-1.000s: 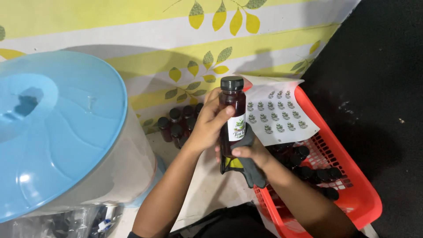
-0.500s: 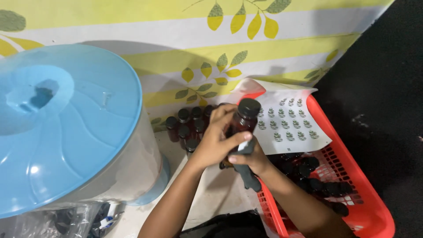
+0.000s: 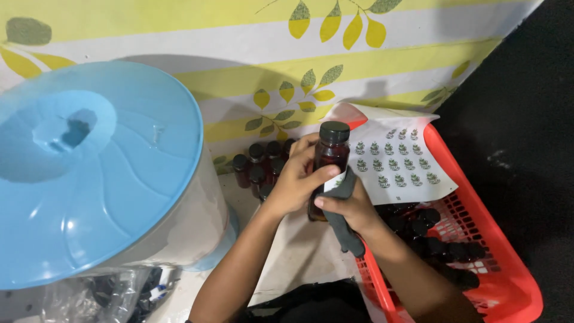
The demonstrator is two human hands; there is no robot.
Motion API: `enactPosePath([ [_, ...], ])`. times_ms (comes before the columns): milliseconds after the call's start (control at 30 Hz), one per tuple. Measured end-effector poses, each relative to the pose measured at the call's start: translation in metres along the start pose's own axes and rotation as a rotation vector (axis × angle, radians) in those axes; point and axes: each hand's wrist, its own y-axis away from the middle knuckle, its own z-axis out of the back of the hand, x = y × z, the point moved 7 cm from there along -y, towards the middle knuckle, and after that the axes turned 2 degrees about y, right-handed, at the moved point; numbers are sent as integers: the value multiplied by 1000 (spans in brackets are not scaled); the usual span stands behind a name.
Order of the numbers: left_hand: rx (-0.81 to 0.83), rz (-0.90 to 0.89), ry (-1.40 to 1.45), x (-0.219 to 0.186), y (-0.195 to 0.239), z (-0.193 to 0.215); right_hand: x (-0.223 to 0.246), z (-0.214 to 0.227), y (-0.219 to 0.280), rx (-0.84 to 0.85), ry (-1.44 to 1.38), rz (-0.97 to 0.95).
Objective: The person picks up small dark bottles from a red basket, applies a label to each bottle, and wipes the surface with a cloth. The person then places the labeled bottles on the table next to a water dispenser.
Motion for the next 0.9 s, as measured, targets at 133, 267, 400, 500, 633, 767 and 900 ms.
enactPosePath([
  [133, -48, 13, -209, -26, -4, -3, 40, 1, -5, -247, 387, 50],
  [267, 22, -63, -166, -35, -10, -5, 44, -6, -2, -240, 319, 52],
  [400, 200, -71, 99, -6, -9, -14, 18, -18, 8, -30, -11, 45],
  [500, 283, -53, 268, -4, -9, -21, 5, -39, 18, 300, -352, 24],
  [633, 225, -29, 347, 5, -2, -23, 13, -62, 28, 595, -609, -2],
  [767, 181, -26, 280, -24, -6, -16, 2, -59, 40, 588, -576, -53],
  [900, 60, -78, 78, -30, -7, -8, -35, -26, 46, 219, -246, -47],
])
